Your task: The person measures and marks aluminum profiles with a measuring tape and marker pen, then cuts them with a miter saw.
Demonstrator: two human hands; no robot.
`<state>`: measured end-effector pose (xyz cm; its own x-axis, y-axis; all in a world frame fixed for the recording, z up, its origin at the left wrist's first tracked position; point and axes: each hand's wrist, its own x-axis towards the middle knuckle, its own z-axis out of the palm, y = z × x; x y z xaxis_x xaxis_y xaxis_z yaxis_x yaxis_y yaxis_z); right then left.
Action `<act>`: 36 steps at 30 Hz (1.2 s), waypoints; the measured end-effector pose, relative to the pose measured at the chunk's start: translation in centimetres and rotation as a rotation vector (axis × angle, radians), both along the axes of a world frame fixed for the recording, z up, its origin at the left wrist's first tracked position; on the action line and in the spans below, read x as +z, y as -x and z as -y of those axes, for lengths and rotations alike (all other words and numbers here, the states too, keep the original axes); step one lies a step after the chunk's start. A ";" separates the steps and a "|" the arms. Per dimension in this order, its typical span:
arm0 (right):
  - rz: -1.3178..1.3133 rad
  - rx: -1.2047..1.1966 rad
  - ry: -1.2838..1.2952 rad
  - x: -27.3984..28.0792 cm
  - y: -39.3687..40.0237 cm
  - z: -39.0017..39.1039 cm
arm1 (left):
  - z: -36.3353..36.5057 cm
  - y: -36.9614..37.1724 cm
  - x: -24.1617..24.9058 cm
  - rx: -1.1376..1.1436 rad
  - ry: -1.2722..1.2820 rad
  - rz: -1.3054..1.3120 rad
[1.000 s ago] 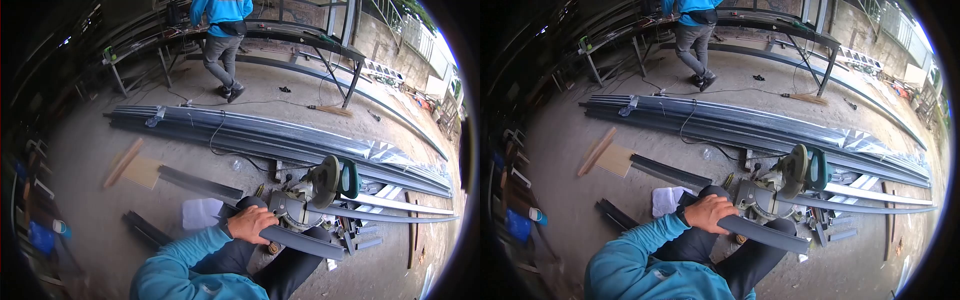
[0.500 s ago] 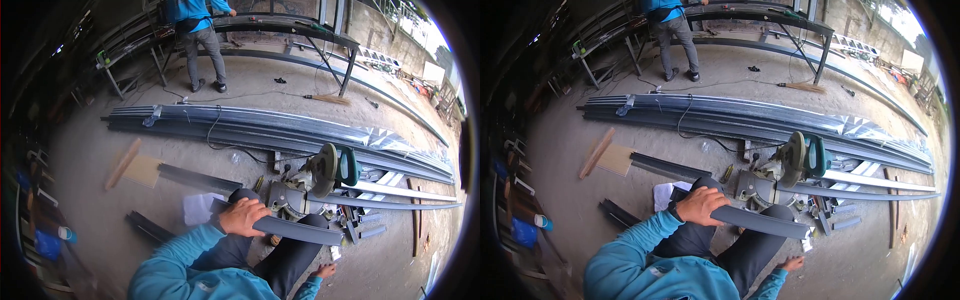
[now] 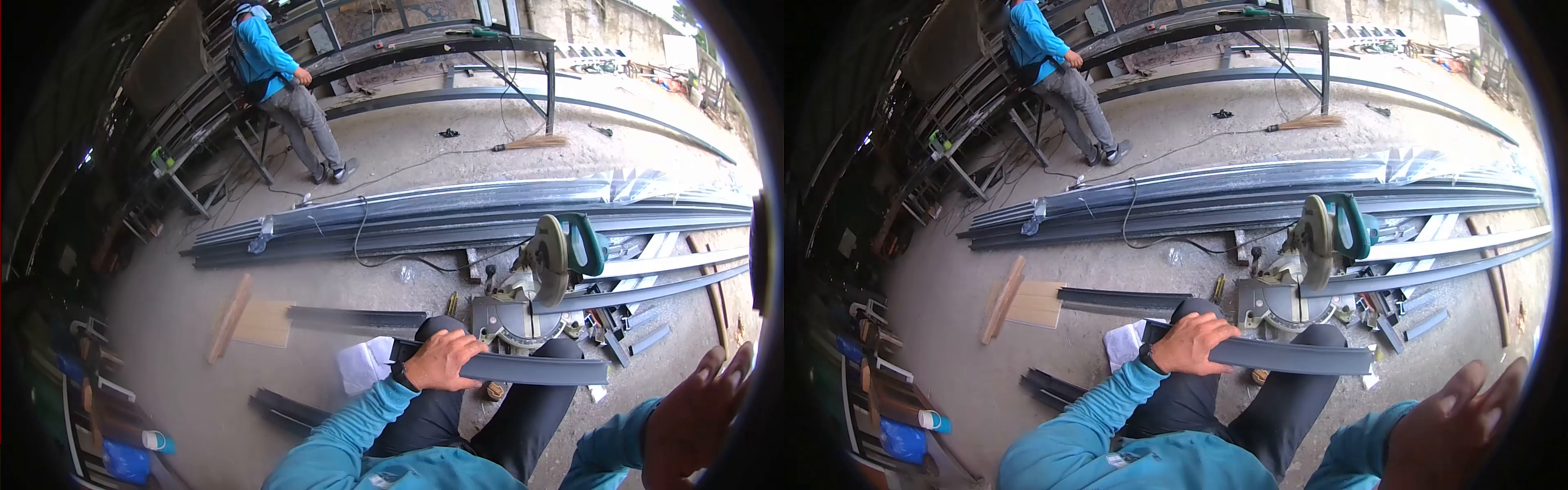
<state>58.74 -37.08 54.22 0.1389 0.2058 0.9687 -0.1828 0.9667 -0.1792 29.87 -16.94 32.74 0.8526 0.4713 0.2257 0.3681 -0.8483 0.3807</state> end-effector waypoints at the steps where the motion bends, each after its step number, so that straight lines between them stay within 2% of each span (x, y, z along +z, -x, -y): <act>1: 0.004 0.023 -0.005 0.9 0.2 -0.1 | 0.1 0.1 -0.1 0.005 -0.002 0.020; 9: -0.023 0.016 -0.029 2.5 1.9 -0.5 | 0.0 0.8 0.3 0.015 0.010 0.012; 22: -0.091 -0.066 -0.033 1.9 2.2 0.4 | -0.2 0.4 0.5 0.002 -0.035 0.011; 36: -0.148 -0.070 0.009 2.3 2.6 -2.2 | 0.3 0.5 0.6 0.011 -0.022 0.017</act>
